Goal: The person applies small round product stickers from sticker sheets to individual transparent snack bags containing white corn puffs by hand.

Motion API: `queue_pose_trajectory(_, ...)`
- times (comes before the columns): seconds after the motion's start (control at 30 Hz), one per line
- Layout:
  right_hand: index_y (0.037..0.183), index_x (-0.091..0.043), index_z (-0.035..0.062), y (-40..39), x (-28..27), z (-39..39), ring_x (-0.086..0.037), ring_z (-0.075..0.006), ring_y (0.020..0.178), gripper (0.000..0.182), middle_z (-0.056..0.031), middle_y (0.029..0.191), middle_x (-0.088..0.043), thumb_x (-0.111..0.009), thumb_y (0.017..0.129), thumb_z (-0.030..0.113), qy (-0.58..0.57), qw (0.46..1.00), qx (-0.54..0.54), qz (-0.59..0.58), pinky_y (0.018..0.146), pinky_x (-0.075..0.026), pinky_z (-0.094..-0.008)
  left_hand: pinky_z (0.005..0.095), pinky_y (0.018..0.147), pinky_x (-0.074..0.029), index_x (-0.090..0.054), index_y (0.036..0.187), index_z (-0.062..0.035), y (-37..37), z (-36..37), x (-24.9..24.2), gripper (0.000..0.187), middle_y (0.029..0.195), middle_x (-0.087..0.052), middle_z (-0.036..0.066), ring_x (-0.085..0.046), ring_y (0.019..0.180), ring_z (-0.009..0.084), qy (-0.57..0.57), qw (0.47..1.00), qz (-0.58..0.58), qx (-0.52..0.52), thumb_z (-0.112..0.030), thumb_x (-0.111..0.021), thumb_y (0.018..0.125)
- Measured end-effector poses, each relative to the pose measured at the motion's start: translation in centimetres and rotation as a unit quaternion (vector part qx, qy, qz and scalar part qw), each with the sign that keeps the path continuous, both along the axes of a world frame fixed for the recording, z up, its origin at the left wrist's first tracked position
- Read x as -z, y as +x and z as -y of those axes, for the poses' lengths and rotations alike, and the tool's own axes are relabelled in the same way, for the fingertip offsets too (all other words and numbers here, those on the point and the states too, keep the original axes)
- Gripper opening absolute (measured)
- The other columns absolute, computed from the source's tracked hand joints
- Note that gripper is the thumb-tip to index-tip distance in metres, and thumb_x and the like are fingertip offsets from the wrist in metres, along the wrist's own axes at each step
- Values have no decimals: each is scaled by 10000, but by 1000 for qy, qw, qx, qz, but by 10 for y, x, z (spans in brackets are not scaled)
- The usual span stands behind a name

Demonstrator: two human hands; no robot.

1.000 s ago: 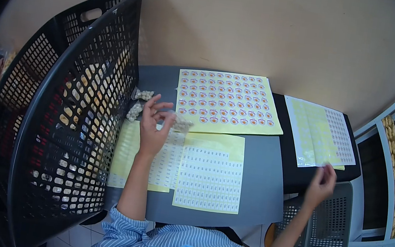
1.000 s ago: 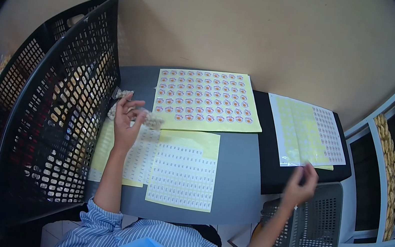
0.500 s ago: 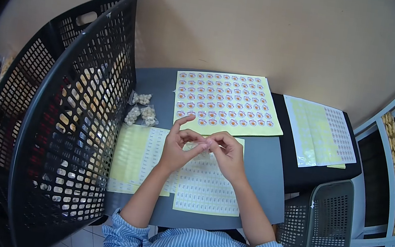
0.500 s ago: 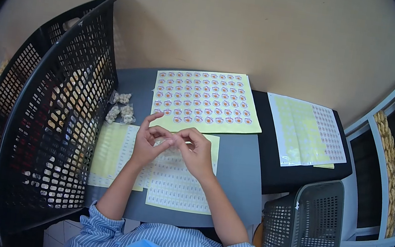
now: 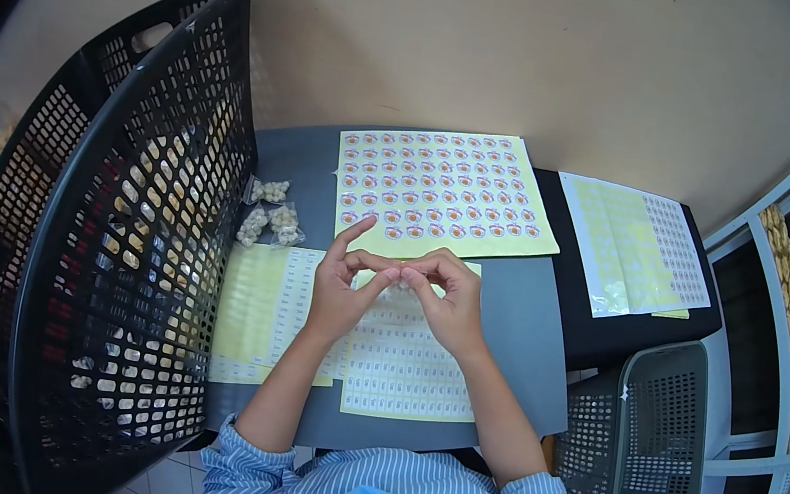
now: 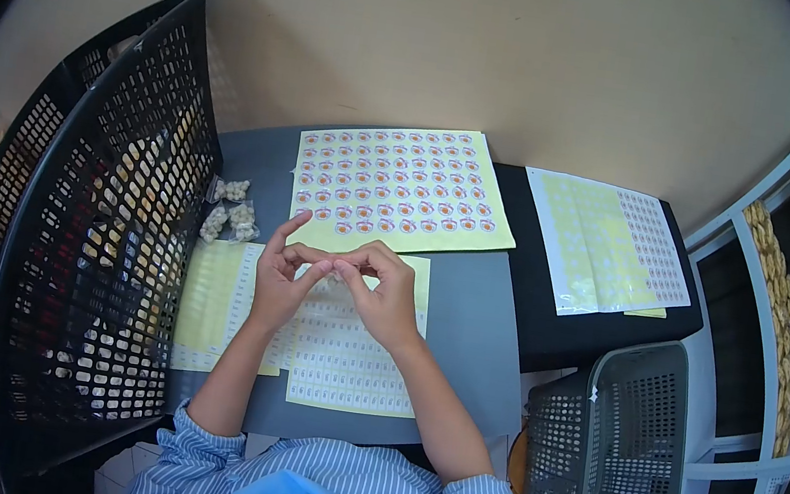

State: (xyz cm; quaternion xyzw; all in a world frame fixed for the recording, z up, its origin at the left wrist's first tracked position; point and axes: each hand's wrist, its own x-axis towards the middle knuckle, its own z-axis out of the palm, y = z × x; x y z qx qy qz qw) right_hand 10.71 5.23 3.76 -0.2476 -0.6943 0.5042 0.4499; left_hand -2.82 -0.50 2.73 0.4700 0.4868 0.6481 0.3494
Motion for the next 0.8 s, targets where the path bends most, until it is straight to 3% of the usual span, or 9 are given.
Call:
queue_pose_trajectory(0.1,789,-622,-25,3,3,-5,-580,-134,717,61,-75,768,-580,-597,763,25,-18,1000,19,-16,687,-485,-250,299,899,-370,-283,1275,20,5,1,-3,628,793,-653,74,-608,824,125,-9,999,30,-16,-16,-623,748)
queue_pose_trajectory(0.17,777,-623,-24,4,0,-5,-579,-135,720,59,-75,750,-583,-603,759,29,-26,999,19,-13,689,-477,-250,303,902,-370,-279,1274,18,3,1,-3,636,792,-656,74,-609,840,128,-7,997,-61,-44,-18,-628,744)
queue_pose_trajectory(0.27,765,-628,-21,6,-2,-6,-577,-144,718,58,-73,723,-585,-615,750,34,-5,1000,12,-3,713,-462,-261,298,874,-396,-276,1275,4,2,1,3,603,852,-641,93,-603,839,141,16,996,-70,-48,-56,-604,772)
queue_pose_trajectory(0.37,757,-632,-15,4,-4,-4,-586,-167,798,58,-86,752,-608,-623,745,41,-32,999,16,-4,774,-438,-286,280,841,-414,-277,1271,-11,15,-4,1,555,927,-609,112,-592,831,149,71,994,78,-36,-105,-565,806)
queue_pose_trajectory(0.47,762,-641,-8,4,-3,-6,-567,-186,933,58,-100,808,-628,-631,739,44,-59,997,14,-54,840,-409,-312,261,770,-446,-335,1229,-11,17,0,15,452,992,-570,123,-578,836,153,-6,999,25,40,-143,-518,837)
queue_pose_trajectory(0.57,891,-634,5,12,-5,-9,-509,-227,1064,147,-133,961,-617,-607,763,73,13,999,16,28,887,-384,-335,262,722,-473,-403,1152,-3,19,3,15,338,990,-565,116,-578,839,149,-98,987,-56,113,-165,-483,866)
queue_pose_trajectory(0.63,1052,-573,10,25,-13,-10,-473,-268,1109,280,-149,1091,-564,-572,785,97,97,989,87,73,920,-364,-348,260,716,-480,-415,1121,-5,23,1,21,295,963,-569,105,-585,824,147,-78,982,109,136,-191,-440,894)
queue_pose_trajectory(0.67,1139,-506,5,36,-11,-14,-448,-306,1128,362,-160,1174,-507,-547,797,115,153,971,102,152,944,-347,-359,260,716,-480,-415,1121,-5,23,0,23,295,963,-569,105,-585,824,147,-79,981,110,137,-191,-440,894)
queue_pose_trajectory(0.8,1121,-515,-5,64,12,-9,-444,-302,1130,358,-158,1164,-513,-565,784,108,166,940,78,287,963,-334,-369,258,718,-492,-413,1117,-4,23,-6,28,290,953,-568,105,-590,824,151,-142,970,165,108,-209,-393,913)
